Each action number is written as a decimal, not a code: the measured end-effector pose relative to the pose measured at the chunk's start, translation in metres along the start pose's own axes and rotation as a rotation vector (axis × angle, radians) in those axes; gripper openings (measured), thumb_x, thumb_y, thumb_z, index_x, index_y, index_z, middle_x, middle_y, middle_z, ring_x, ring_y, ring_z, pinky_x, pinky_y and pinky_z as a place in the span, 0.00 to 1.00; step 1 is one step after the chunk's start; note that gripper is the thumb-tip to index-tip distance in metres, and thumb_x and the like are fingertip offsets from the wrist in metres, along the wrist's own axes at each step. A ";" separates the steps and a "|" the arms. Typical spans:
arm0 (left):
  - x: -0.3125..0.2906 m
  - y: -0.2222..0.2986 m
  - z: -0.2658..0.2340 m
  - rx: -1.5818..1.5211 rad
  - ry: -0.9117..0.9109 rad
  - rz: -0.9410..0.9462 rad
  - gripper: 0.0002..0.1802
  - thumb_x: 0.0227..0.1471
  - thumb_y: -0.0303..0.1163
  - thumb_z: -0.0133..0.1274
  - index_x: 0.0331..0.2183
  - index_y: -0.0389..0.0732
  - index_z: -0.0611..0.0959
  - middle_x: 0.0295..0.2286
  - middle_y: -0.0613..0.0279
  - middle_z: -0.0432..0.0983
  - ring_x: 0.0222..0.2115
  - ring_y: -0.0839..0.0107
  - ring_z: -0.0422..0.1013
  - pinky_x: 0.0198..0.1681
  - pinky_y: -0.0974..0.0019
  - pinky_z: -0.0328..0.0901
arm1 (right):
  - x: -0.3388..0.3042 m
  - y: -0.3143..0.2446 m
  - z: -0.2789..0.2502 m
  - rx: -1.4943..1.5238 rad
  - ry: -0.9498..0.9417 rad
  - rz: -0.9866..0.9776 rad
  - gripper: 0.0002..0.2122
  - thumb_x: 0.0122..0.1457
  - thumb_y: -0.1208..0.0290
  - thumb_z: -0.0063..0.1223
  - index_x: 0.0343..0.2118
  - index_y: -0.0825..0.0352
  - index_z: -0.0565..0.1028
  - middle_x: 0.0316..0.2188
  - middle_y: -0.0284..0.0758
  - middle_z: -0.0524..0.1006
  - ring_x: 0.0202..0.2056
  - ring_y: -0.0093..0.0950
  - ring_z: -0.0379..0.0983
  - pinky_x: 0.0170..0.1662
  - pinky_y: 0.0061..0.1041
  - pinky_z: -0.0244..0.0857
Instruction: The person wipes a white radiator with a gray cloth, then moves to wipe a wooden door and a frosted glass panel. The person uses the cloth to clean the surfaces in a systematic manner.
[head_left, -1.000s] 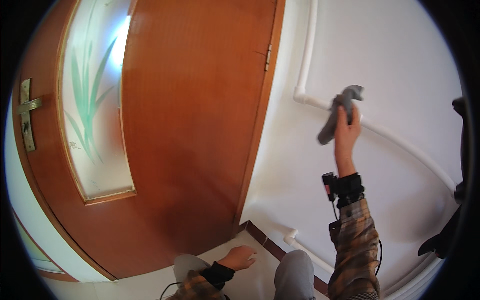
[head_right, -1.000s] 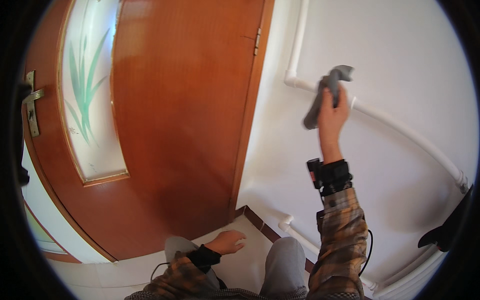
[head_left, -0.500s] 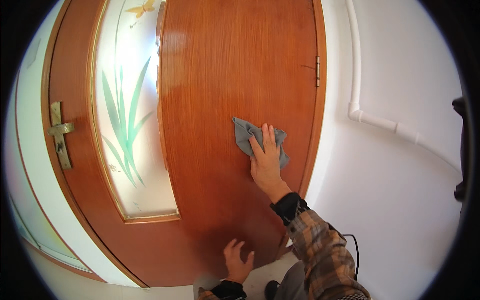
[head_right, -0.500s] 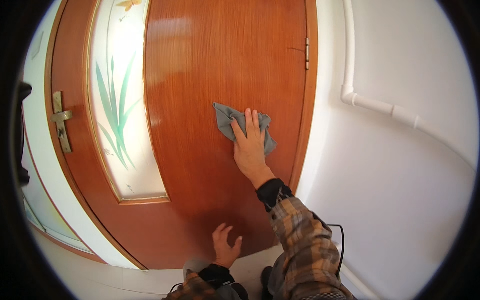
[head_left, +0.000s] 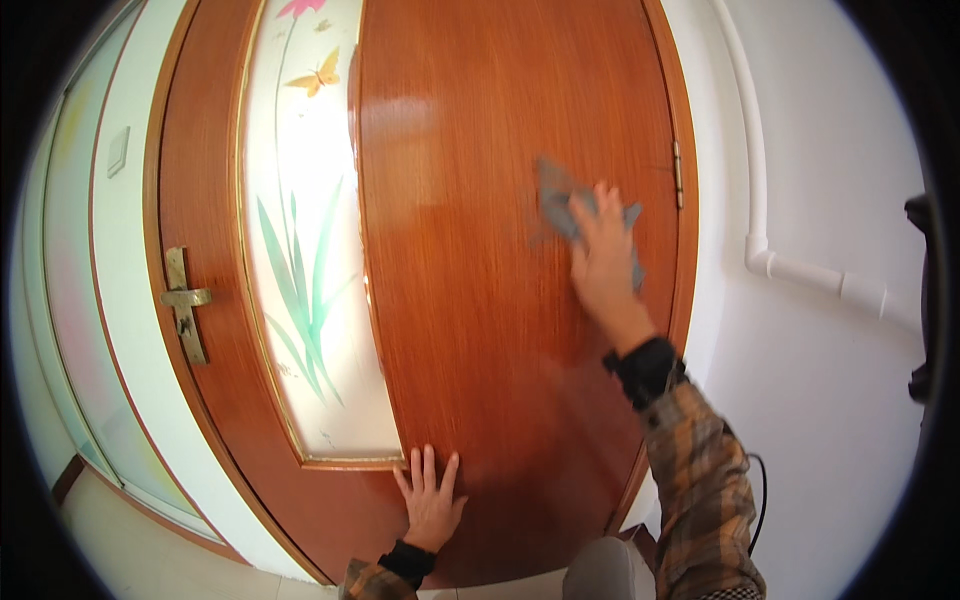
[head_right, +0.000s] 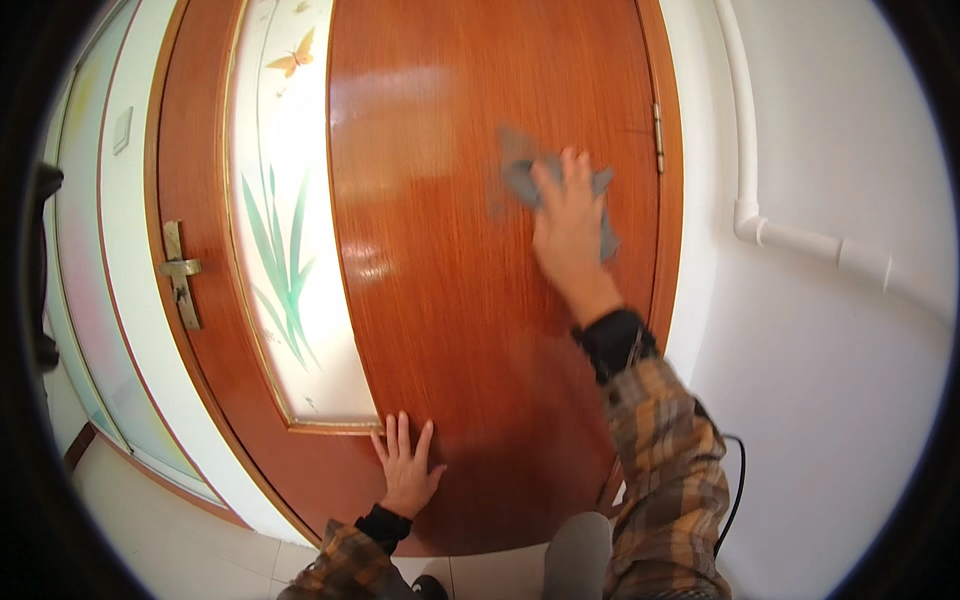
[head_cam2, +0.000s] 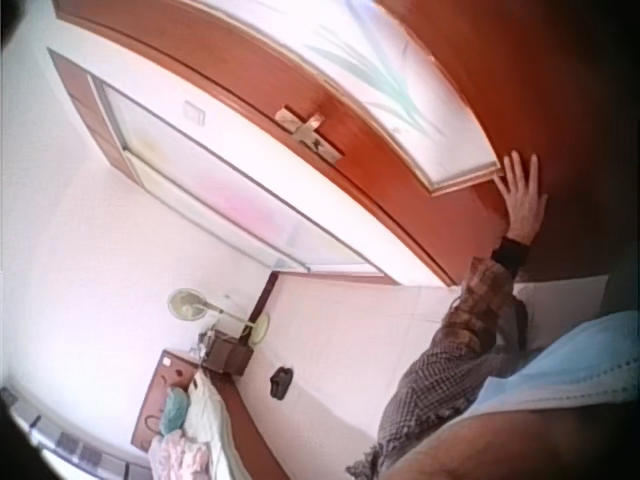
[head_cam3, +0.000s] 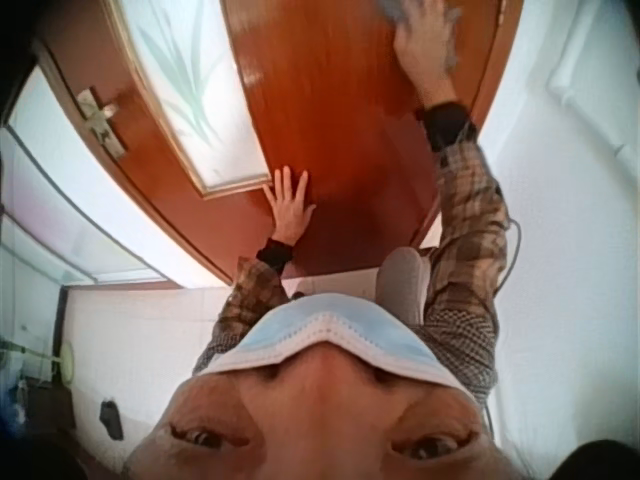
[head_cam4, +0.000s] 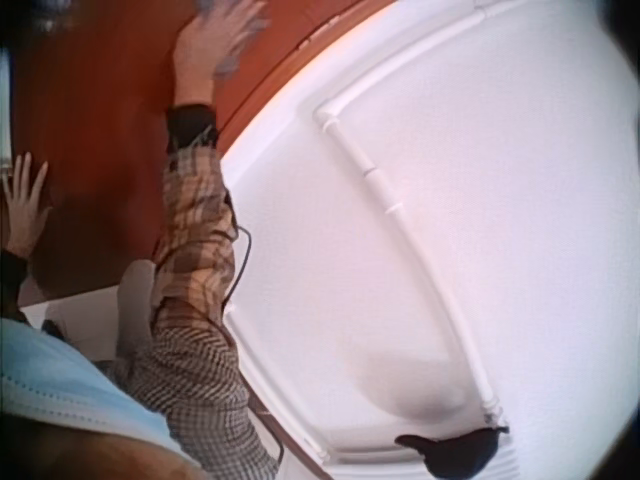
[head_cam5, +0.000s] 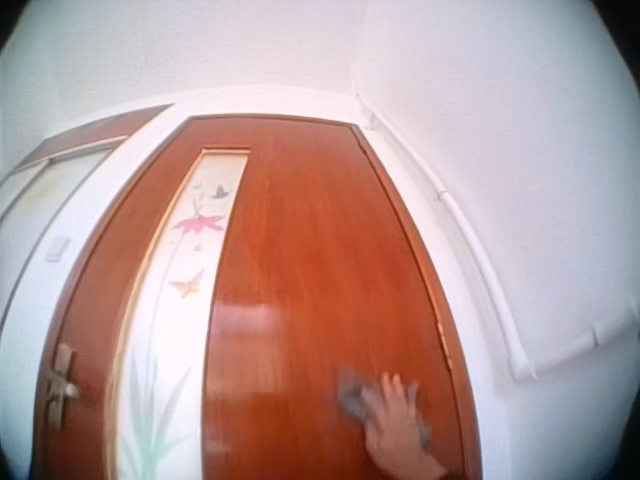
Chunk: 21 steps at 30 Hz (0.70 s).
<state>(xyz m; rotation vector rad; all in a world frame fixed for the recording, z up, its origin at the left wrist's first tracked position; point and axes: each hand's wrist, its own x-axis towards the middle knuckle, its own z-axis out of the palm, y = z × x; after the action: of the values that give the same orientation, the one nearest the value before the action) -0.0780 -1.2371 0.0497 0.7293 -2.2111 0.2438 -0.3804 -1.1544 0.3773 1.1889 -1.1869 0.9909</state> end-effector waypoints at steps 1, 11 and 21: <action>-0.005 -0.006 0.003 0.042 -0.097 -0.022 0.56 0.40 0.40 0.75 0.68 0.49 0.66 0.69 0.37 0.46 0.71 0.35 0.40 0.67 0.22 0.34 | 0.039 0.009 0.007 0.007 0.098 0.043 0.25 0.62 0.77 0.52 0.64 0.64 0.70 0.72 0.57 0.53 0.72 0.57 0.47 0.66 0.66 0.48; -0.029 -0.031 0.036 -0.029 0.025 0.044 0.49 0.49 0.47 0.69 0.69 0.54 0.66 0.68 0.42 0.54 0.70 0.43 0.50 0.66 0.22 0.43 | 0.020 -0.099 0.017 0.085 -0.227 -0.451 0.24 0.59 0.78 0.52 0.61 0.66 0.72 0.70 0.59 0.57 0.71 0.56 0.51 0.66 0.64 0.51; -0.027 -0.029 0.033 -0.059 0.029 0.036 0.47 0.52 0.46 0.66 0.69 0.55 0.66 0.68 0.45 0.56 0.69 0.47 0.52 0.67 0.26 0.44 | 0.204 -0.084 0.073 -0.009 0.201 -0.044 0.22 0.66 0.75 0.49 0.63 0.62 0.71 0.69 0.60 0.57 0.71 0.58 0.50 0.69 0.63 0.47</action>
<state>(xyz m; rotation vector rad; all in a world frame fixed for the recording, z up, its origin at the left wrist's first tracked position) -0.0679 -1.2619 0.0055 0.6509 -2.1964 0.2053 -0.2799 -1.2452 0.5659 1.0767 -1.0015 1.0452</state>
